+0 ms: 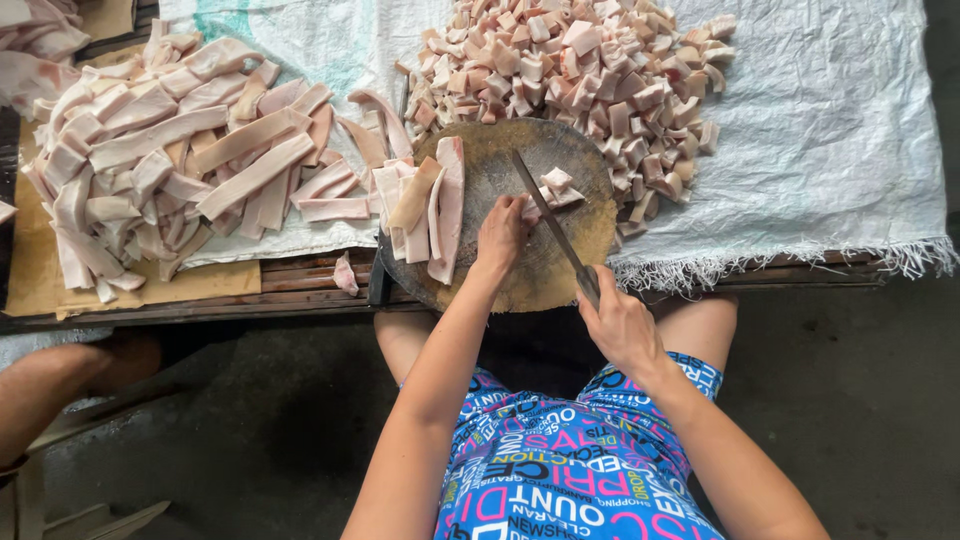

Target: The person is chopping strips of animal skin and fat into smaller pieces on a wooden cutting board using a cleaver. Another person moves pieces of meat onto the work surface as they are prepared.

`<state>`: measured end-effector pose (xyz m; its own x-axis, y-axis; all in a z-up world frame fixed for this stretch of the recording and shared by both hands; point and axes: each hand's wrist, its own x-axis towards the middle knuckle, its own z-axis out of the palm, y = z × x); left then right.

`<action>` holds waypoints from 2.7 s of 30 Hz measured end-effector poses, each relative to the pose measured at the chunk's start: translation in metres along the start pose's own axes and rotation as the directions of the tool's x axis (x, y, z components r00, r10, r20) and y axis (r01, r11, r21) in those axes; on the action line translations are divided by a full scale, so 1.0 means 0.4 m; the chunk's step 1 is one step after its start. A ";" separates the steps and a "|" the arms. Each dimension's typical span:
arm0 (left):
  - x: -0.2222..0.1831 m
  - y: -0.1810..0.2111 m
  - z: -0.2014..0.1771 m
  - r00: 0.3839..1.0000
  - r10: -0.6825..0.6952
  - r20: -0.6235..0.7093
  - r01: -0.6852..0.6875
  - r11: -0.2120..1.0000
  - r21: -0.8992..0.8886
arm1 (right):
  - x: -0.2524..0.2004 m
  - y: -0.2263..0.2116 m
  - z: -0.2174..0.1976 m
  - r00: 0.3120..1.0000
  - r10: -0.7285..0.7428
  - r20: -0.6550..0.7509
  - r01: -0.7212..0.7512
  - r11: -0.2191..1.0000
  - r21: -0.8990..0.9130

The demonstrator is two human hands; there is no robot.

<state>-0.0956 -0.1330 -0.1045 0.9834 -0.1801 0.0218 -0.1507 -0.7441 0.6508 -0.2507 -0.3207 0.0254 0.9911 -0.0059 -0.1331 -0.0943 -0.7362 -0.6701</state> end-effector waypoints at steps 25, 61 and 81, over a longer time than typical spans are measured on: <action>0.052 -0.047 0.034 0.999 -0.039 0.036 0.034 0.993 0.117 | 0.152 0.052 0.071 0.979 0.007 0.204 0.025 0.988 -0.154; 0.159 0.136 0.143 0.966 0.105 0.235 -0.159 0.961 0.226 | 0.025 0.113 -0.076 0.868 0.471 0.157 -0.487 0.748 0.450; 0.518 0.268 -0.138 0.919 -0.254 0.303 0.358 0.211 -0.909 | 0.031 0.119 -0.086 0.875 0.455 0.165 -0.481 0.782 0.395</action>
<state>0.0974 -0.2146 0.0118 0.9110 -0.1711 -0.3752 0.4123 0.3632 0.8355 -0.2397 -0.3789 0.0169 0.8089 -0.2287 -0.5417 -0.5880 -0.3058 -0.7488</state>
